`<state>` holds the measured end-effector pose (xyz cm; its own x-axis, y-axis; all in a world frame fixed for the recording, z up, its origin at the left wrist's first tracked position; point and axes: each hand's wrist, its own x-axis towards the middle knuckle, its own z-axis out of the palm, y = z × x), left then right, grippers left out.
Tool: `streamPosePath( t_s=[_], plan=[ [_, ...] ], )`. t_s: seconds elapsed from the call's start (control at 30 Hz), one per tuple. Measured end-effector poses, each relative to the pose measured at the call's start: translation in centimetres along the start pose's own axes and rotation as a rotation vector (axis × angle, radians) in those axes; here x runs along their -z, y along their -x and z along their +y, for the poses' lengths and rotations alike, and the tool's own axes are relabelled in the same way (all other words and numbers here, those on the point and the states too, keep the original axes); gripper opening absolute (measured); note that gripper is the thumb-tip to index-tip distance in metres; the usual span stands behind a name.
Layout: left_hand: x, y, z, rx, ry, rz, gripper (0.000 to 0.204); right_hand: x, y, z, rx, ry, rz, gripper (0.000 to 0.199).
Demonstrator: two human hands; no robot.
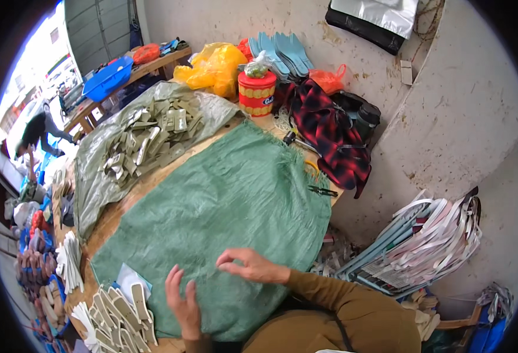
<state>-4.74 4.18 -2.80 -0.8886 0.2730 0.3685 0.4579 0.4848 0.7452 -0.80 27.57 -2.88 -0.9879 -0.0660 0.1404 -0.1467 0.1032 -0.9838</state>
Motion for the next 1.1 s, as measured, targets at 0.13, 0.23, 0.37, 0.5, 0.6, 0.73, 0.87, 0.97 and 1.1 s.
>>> streamPosePath(
  t_s=[0.13,0.23,0.37,0.5,0.6,0.73,0.87,0.97,1.1],
  plan=[
    [-5.4,-5.8,0.6,-0.028,0.002,-0.171,0.043,7.7,1.4,1.2,0.053,0.274,0.363,0.019],
    [-9.2,-8.8,-2.1,-0.06,-0.264,-0.195,0.057,12.0,2.5,2.1,-0.005,0.458,0.57,0.017],
    [-12.6,-10.2,-4.8,-0.048,-0.499,-0.176,0.064,14.7,2.4,2.0,-0.066,0.404,0.545,0.016],
    [-12.5,-12.2,-5.8,-0.088,-0.401,-0.067,0.055,16.6,-0.6,1.2,-0.021,0.363,0.407,0.016],
    [-13.0,-15.1,-6.2,-0.068,-0.361,-0.006,0.046,18.2,-4.9,-0.4,0.073,0.468,0.313,0.017],
    [-15.8,-19.1,-5.9,0.024,-0.18,-0.04,0.042,18.4,-13.1,-2.0,0.259,0.623,0.215,0.016],
    [-19.0,-20.5,-5.7,0.052,-0.22,-0.012,0.041,19.4,-22.2,-1.3,0.369,0.693,0.174,0.017],
    [-19.3,-20.7,-5.5,0.066,-0.19,0.03,0.039,22.4,-29.8,1.1,0.392,0.856,0.258,0.024],
    [-18.6,-21.2,-5.1,0.132,-0.122,0.006,0.04,28.1,-41.7,6.4,0.446,1.194,0.404,0.046]
  ],
)
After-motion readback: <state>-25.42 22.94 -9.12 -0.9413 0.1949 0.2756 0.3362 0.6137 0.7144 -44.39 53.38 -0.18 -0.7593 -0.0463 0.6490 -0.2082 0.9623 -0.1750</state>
